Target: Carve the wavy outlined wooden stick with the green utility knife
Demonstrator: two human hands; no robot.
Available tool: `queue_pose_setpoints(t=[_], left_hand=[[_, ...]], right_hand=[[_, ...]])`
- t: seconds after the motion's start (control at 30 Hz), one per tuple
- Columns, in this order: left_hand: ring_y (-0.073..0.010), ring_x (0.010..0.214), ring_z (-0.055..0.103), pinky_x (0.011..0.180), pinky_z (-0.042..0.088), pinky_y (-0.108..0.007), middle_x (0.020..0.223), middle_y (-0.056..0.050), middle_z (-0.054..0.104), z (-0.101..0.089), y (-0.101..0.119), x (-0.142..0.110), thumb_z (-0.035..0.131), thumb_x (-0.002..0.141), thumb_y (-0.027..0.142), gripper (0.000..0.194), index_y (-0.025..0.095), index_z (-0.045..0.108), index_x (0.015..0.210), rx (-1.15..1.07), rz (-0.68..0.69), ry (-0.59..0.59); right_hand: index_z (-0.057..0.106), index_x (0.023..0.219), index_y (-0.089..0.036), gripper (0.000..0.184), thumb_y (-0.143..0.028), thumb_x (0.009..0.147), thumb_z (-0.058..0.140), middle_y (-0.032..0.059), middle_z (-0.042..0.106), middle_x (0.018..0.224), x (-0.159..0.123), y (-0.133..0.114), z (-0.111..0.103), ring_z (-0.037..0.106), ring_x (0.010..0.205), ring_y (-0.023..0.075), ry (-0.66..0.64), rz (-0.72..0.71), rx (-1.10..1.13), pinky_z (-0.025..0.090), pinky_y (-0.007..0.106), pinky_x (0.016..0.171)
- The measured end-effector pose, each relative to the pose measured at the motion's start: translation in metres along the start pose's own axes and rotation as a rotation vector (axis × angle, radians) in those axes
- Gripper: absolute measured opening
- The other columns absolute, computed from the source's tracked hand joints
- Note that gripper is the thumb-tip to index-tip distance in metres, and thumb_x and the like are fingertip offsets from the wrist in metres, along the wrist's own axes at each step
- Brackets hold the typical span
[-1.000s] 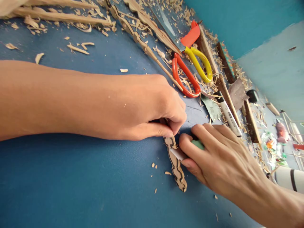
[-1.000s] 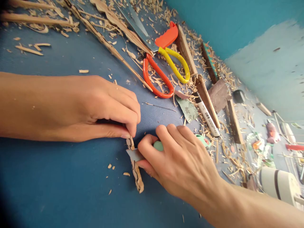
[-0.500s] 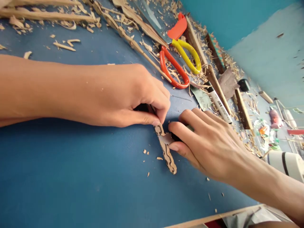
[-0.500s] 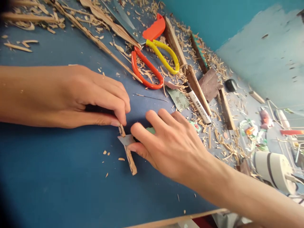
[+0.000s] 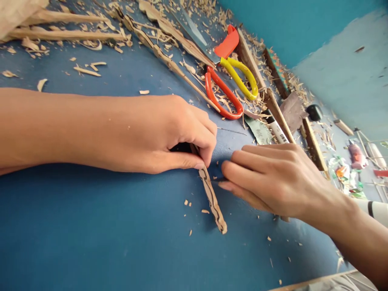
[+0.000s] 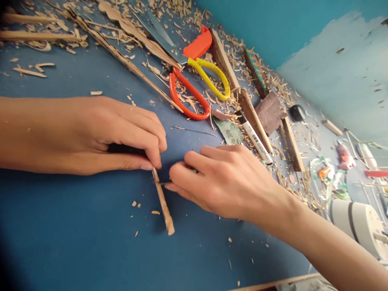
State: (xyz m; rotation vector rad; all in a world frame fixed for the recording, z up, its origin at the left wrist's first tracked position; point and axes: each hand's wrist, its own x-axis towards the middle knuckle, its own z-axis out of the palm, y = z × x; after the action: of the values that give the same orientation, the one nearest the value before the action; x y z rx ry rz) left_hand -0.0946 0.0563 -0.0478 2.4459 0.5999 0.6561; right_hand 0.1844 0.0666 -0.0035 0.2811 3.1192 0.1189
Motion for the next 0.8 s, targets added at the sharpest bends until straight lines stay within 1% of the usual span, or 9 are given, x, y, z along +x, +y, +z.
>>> queue_pose_setpoints(t=[0.07, 0.2, 0.27, 0.4, 0.53, 0.6, 0.67, 0.8], left_hand=[[-0.0096, 0.092, 0.07, 0.083, 0.05, -0.02, 0.102, 0.007, 0.076, 0.0, 0.001, 0.0, 0.065, 0.107, 0.011, 0.022, 0.024, 0.08, 0.098, -0.005, -0.018, 0.003], [-0.0108, 0.094, 0.07, 0.084, 0.048, -0.021, 0.101, 0.006, 0.077, 0.001, 0.004, 0.0, 0.067, 0.107, 0.01, 0.021, 0.024, 0.081, 0.098, -0.002, -0.031, 0.021], [-0.0106, 0.094, 0.07, 0.083, 0.047, -0.021, 0.101, 0.007, 0.077, 0.001, 0.004, 0.001, 0.07, 0.106, 0.011, 0.018, 0.024, 0.081, 0.098, -0.007, -0.019, 0.024], [-0.009, 0.089, 0.069, 0.083, 0.047, -0.019, 0.098, 0.007, 0.075, 0.002, 0.003, 0.002, 0.073, 0.104, 0.008, 0.019, 0.023, 0.08, 0.097, -0.018, -0.026, 0.02], [-0.0115, 0.09, 0.07, 0.08, 0.048, -0.024, 0.099, 0.007, 0.076, 0.003, 0.003, 0.003, 0.072, 0.106, 0.012, 0.018, 0.025, 0.081, 0.097, -0.017, -0.033, 0.025], [-0.0114, 0.089, 0.07, 0.078, 0.048, -0.025, 0.096, 0.008, 0.075, 0.003, 0.003, 0.003, 0.072, 0.106, 0.012, 0.018, 0.025, 0.081, 0.095, -0.018, -0.027, 0.028], [-0.0107, 0.088, 0.069, 0.078, 0.047, -0.024, 0.094, 0.007, 0.075, 0.003, 0.004, 0.003, 0.072, 0.105, 0.009, 0.019, 0.023, 0.08, 0.094, -0.016, -0.021, 0.026], [-0.0092, 0.085, 0.069, 0.077, 0.046, -0.022, 0.092, 0.008, 0.075, 0.003, 0.003, 0.003, 0.073, 0.104, 0.008, 0.019, 0.021, 0.08, 0.092, -0.007, -0.012, 0.044]], right_hand=[[0.06, 0.08, -0.021, 0.047, -0.032, 0.122, 0.043, -0.0026, 0.046, 0.072, -0.002, 0.003, -0.001, 0.036, 0.061, 0.0163, -0.025, -0.03, 0.038, 0.027, 0.037, 0.057], [0.061, 0.084, -0.02, 0.048, -0.035, 0.122, 0.038, -0.002, 0.047, 0.074, -0.002, 0.007, -0.001, 0.038, 0.061, 0.0156, -0.033, -0.037, 0.158, 0.028, 0.036, 0.057], [0.061, 0.084, -0.02, 0.047, -0.036, 0.122, 0.038, -0.0022, 0.047, 0.073, 0.0, 0.007, 0.0, 0.039, 0.061, 0.0155, -0.021, -0.032, 0.138, 0.028, 0.037, 0.058], [0.058, 0.084, -0.022, 0.043, -0.036, 0.122, 0.042, -0.0027, 0.049, 0.073, 0.004, 0.004, 0.002, 0.04, 0.061, 0.0152, -0.001, -0.016, 0.057, 0.028, 0.036, 0.057], [0.057, 0.084, -0.022, 0.041, -0.035, 0.121, 0.045, -0.0031, 0.048, 0.073, 0.003, 0.002, 0.002, 0.039, 0.061, 0.0147, -0.012, -0.002, 0.01, 0.027, 0.035, 0.056], [0.057, 0.084, -0.022, 0.042, -0.036, 0.121, 0.044, -0.0031, 0.048, 0.072, 0.003, 0.001, 0.003, 0.039, 0.06, 0.0151, -0.017, -0.003, -0.009, 0.028, 0.035, 0.056], [0.056, 0.083, -0.022, 0.043, -0.036, 0.122, 0.043, -0.0031, 0.047, 0.071, 0.003, -0.001, 0.003, 0.039, 0.06, 0.0152, -0.018, -0.001, -0.031, 0.028, 0.035, 0.055], [0.051, 0.078, -0.023, 0.049, -0.036, 0.123, 0.037, -0.0034, 0.045, 0.068, 0.005, -0.004, 0.001, 0.037, 0.056, 0.0152, -0.024, 0.023, -0.057, 0.025, 0.035, 0.054]])
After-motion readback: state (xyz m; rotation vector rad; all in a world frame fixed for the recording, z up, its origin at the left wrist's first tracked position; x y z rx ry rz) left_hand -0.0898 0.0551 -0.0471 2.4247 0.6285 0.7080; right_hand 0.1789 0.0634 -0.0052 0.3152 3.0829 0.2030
